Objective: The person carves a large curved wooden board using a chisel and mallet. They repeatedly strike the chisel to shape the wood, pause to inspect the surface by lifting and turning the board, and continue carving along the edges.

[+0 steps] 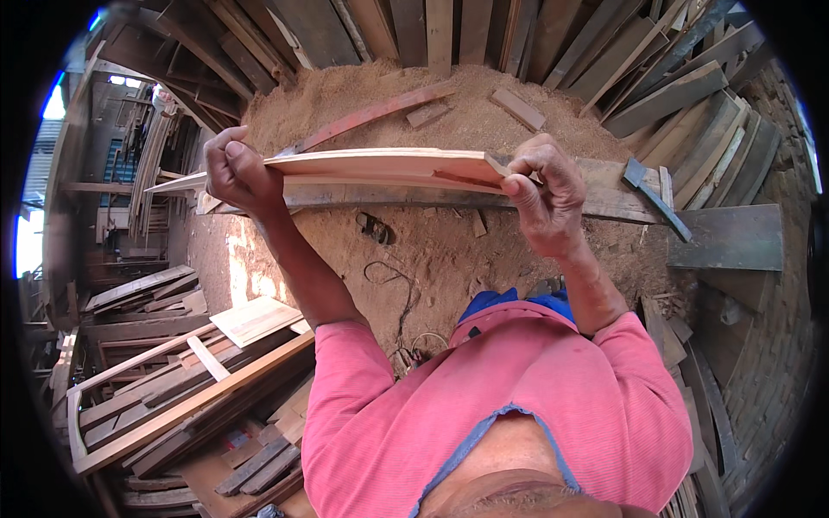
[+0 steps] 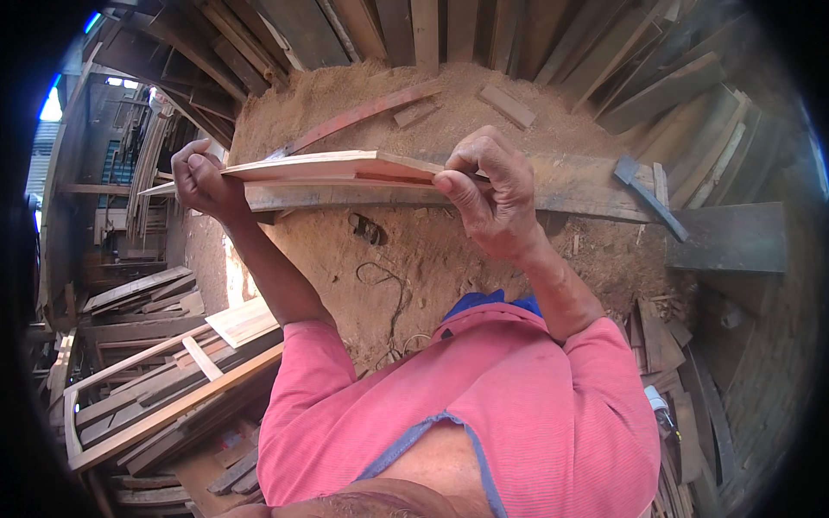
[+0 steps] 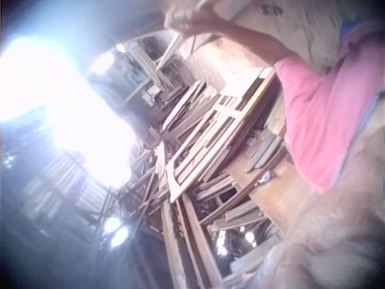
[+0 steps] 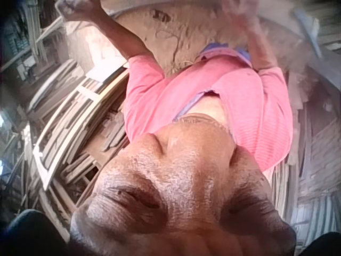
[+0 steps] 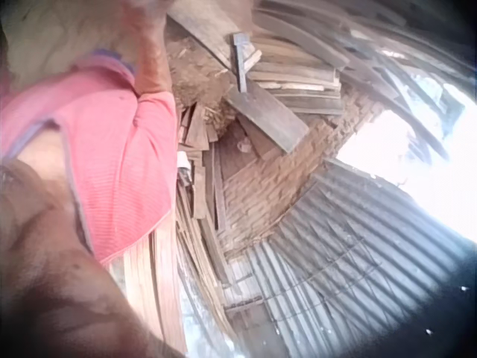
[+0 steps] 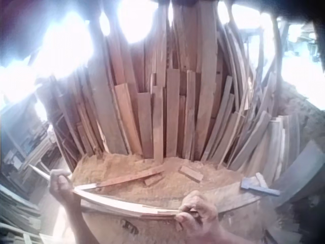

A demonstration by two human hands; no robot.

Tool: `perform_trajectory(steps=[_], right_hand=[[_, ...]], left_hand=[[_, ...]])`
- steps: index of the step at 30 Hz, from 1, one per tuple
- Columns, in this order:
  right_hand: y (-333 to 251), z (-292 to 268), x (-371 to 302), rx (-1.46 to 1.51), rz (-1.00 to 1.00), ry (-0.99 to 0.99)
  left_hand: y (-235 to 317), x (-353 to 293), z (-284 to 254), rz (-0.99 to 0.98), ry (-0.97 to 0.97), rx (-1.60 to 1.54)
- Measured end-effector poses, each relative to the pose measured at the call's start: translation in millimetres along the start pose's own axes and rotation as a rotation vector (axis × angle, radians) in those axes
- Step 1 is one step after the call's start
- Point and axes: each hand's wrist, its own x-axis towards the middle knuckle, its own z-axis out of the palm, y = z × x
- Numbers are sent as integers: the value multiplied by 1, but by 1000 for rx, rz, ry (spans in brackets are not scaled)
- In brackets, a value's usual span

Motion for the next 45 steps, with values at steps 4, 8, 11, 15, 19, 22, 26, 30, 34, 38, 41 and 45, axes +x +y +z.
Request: perform_trajectory(steps=[4, 8, 11, 15, 19, 22, 26, 30, 34, 38, 41, 45], right_hand=[[7, 2, -3, -96, -14, 85], [31, 0, -11, -241, -24, 86], [40, 1, -11, -251, 24, 90], [55, 2, -9, -242, 34, 134], [62, 7, -7, -337, -3, 229], [67, 9, -3, -364, -2, 264], [71, 10, 5, -320, 22, 278], [83, 6, 11, -307, 58, 291], [84, 6, 14, -307, 60, 294], [89, 3, 14, -287, 89, 292], [93, 1, 15, -324, 88, 307], [97, 0, 16, -361, 71, 313]], left_hand=[[-9, 8, 12, 35, -12, -22], [-4, 18, 29, 102, 0, -7], [-10, 25, 38, 130, -20, 8], [-15, 31, 49, 166, -9, 15], [-17, 40, 56, 237, -42, 18], [-22, 40, 57, 227, -96, 42], [-25, 48, 71, 240, -53, 23], [-27, 53, 83, 236, -47, 18], [-28, 55, 88, 231, -73, 34], [-32, 55, 94, 246, -60, 37], [-31, 55, 93, 218, -102, 60], [-32, 55, 92, 163, -139, 81]])
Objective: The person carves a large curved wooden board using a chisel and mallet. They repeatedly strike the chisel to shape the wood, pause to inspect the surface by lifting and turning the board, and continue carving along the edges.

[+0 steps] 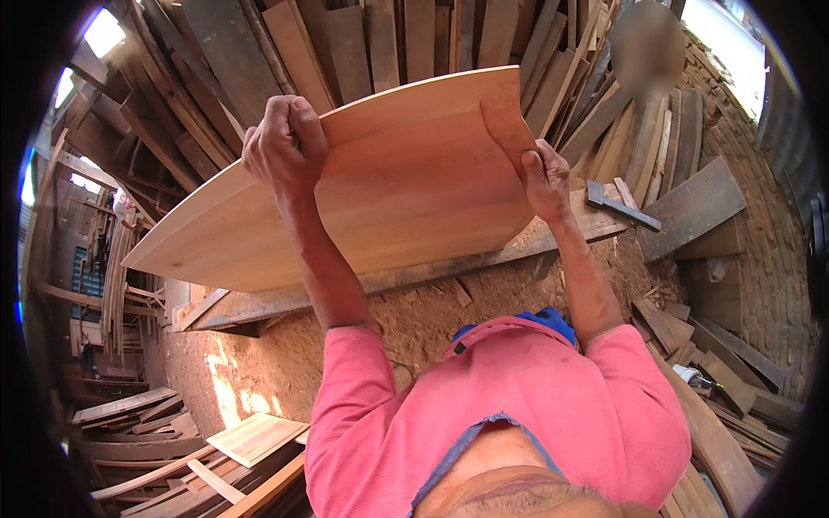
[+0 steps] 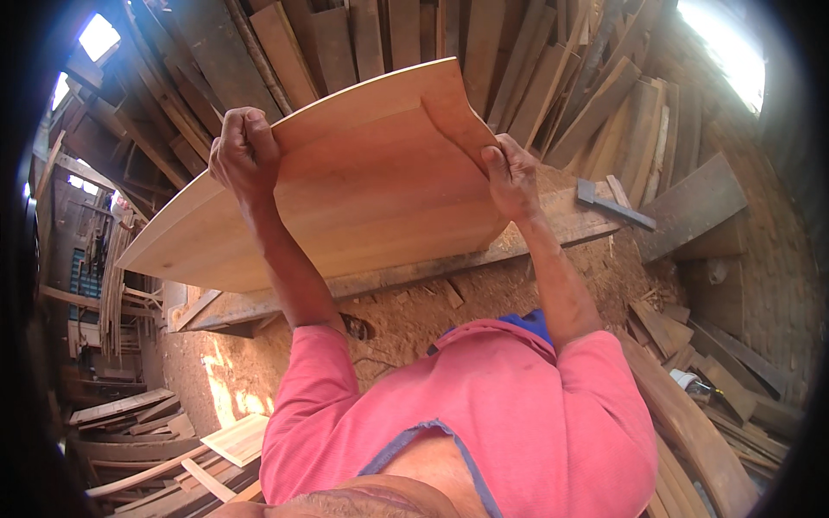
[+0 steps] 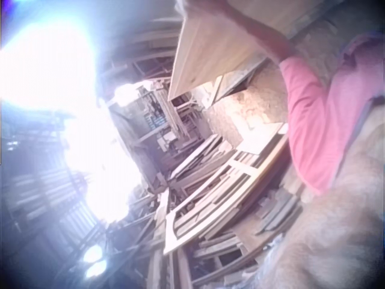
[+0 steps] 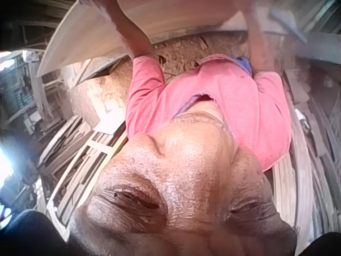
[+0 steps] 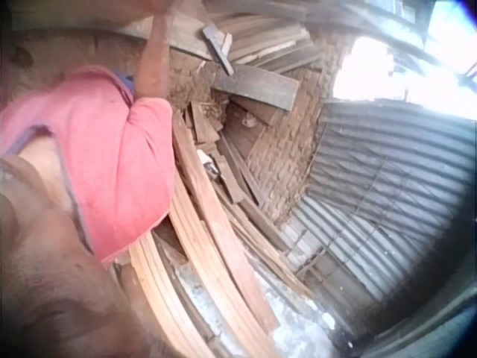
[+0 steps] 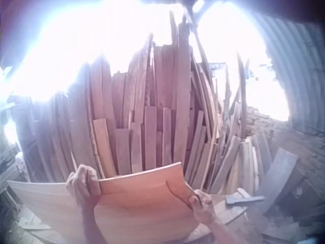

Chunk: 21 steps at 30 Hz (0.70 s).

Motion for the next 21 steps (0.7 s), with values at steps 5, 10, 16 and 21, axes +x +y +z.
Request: perform_trajectory(steps=[5, 10, 16, 21], right_hand=[[-10, -1, 1, 62, 22, -24], [-13, -9, -6, 144, 44, -101], [-25, -21, -15, 208, -30, -185], [-26, -33, -28, 210, -101, -261]], left_hand=[[4, -2, 1, -16, 7, 28], [8, -4, -5, 69, 121, -28], [17, -23, -30, 0, 114, -54], [18, -43, -54, -105, 127, -131]])
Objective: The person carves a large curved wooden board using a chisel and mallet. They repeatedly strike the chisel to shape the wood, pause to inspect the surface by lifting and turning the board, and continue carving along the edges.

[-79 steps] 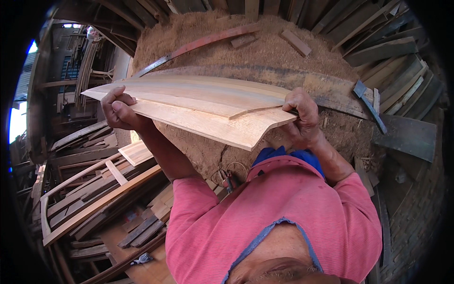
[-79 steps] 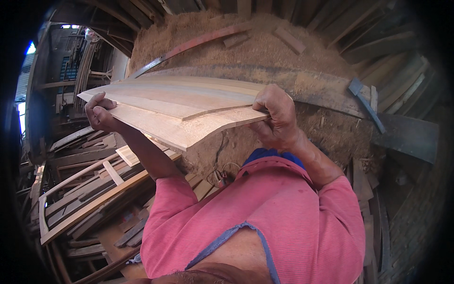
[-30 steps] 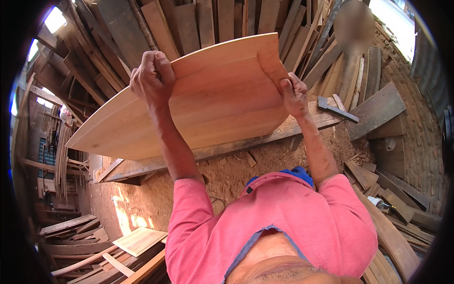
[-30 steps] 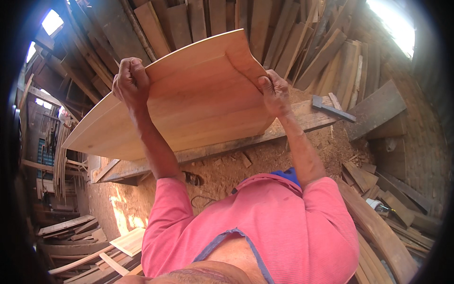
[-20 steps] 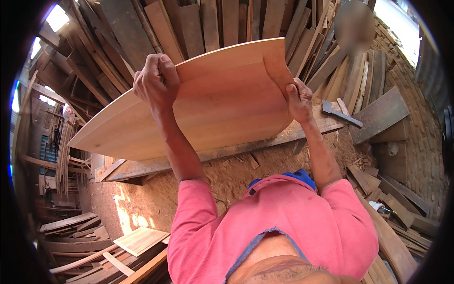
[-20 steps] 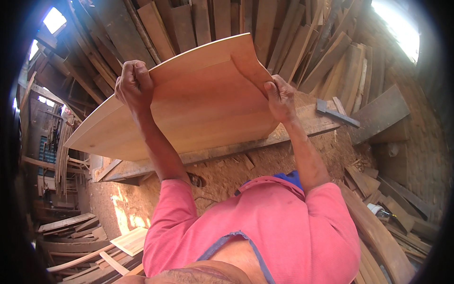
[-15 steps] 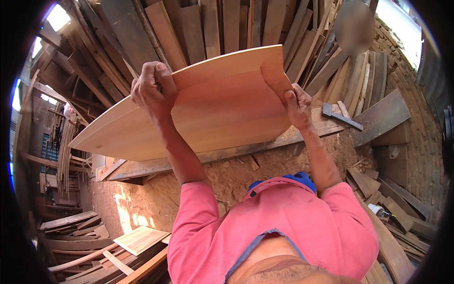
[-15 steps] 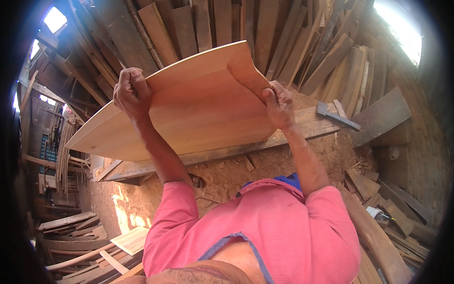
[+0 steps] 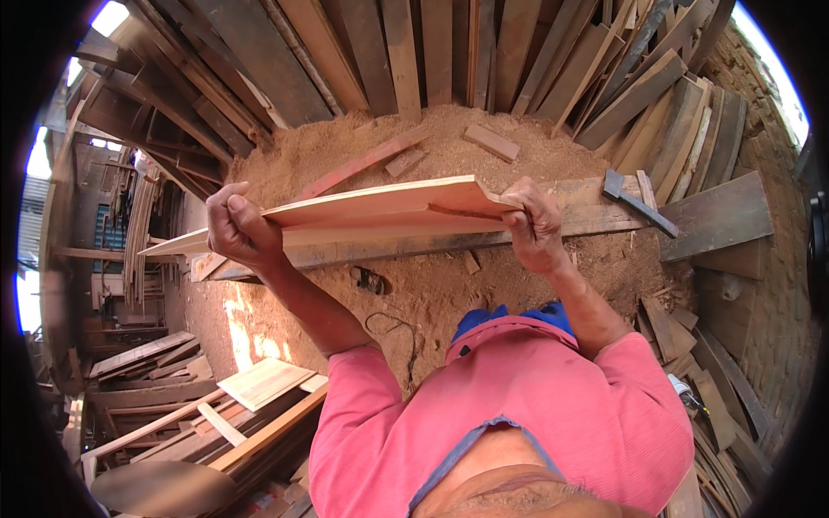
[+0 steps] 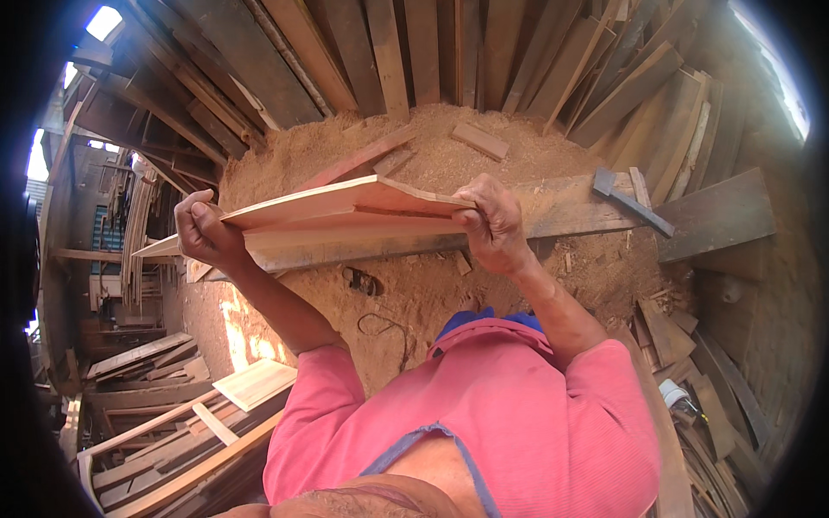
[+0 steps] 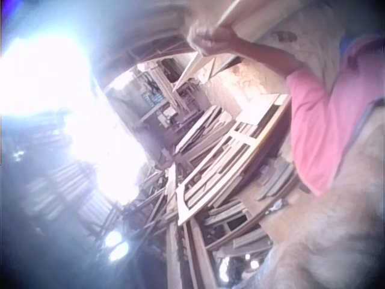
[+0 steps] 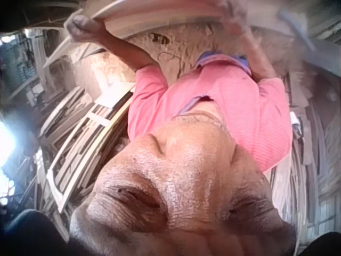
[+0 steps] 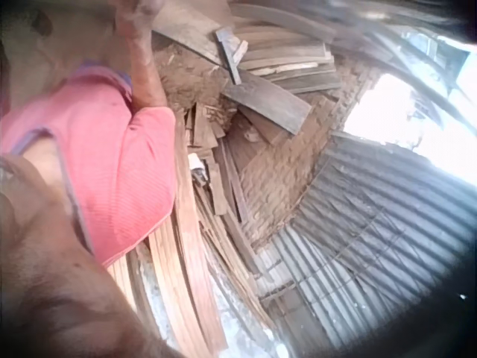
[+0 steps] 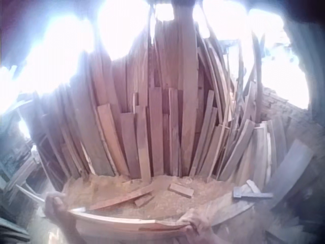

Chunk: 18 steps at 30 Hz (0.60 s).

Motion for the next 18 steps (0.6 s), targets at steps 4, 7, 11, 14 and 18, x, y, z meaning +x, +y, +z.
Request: perform_trajectory(steps=[4, 7, 11, 14, 18], right_hand=[[-4, 2, -7, -46, -88, 31], [-7, -1, -10, -28, -73, -16], [-7, -6, -12, -33, -73, -69], [-9, -5, -14, -16, -71, -68], [-11, -5, -17, 12, -85, -66]], left_hand=[[12, -9, -10, -7, 31, -21], [15, -14, -17, -43, 45, -9], [21, -18, -23, -68, 55, -23], [24, -19, -24, -74, 58, -32], [25, -23, -31, -53, 68, -6]])
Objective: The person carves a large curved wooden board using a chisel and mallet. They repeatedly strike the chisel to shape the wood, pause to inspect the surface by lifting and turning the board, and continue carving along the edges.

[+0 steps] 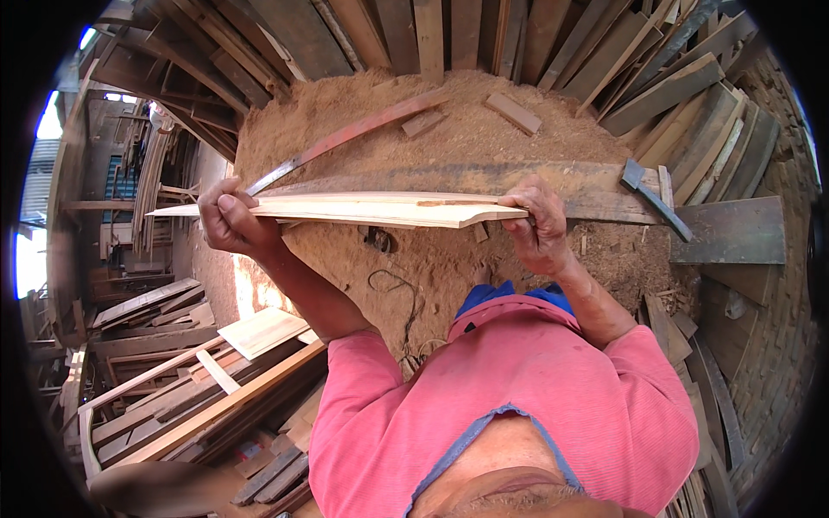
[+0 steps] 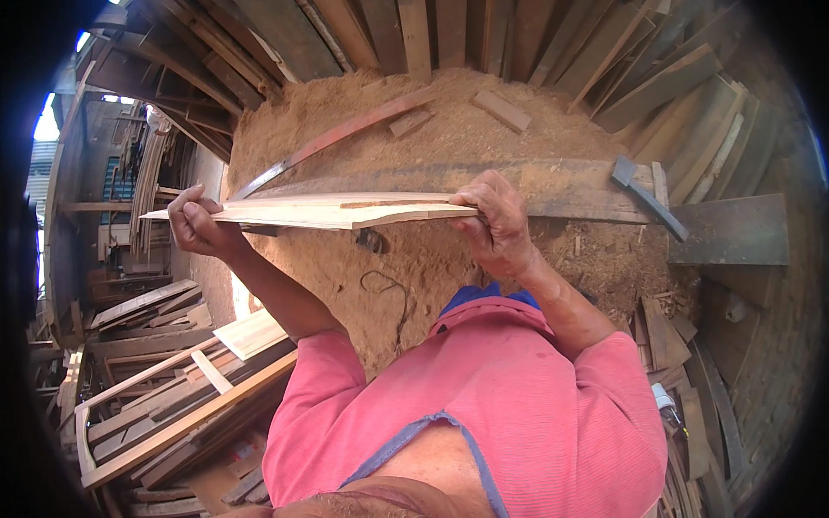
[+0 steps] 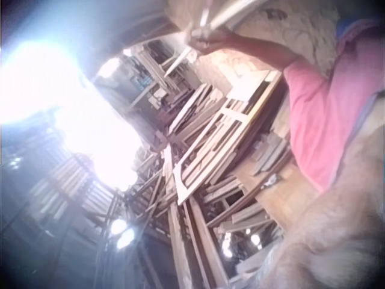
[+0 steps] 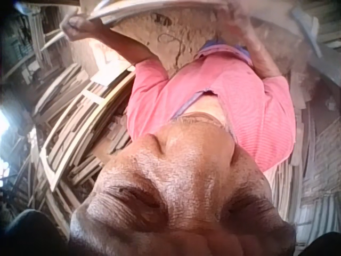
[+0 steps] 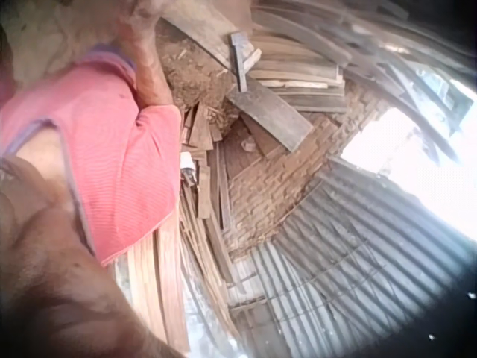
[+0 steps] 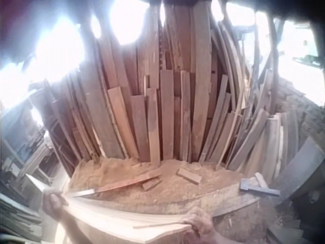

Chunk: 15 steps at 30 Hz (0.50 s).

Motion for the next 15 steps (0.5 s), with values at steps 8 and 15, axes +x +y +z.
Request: perform_trajectory(steps=[8, 15], right_hand=[[-11, -6, -27, 108, 116, -127], [-18, -1, -48, 85, 99, -153]], left_hand=[[9, -22, -43, 98, 19, 62], [11, -37, -74, 200, -82, 6]])
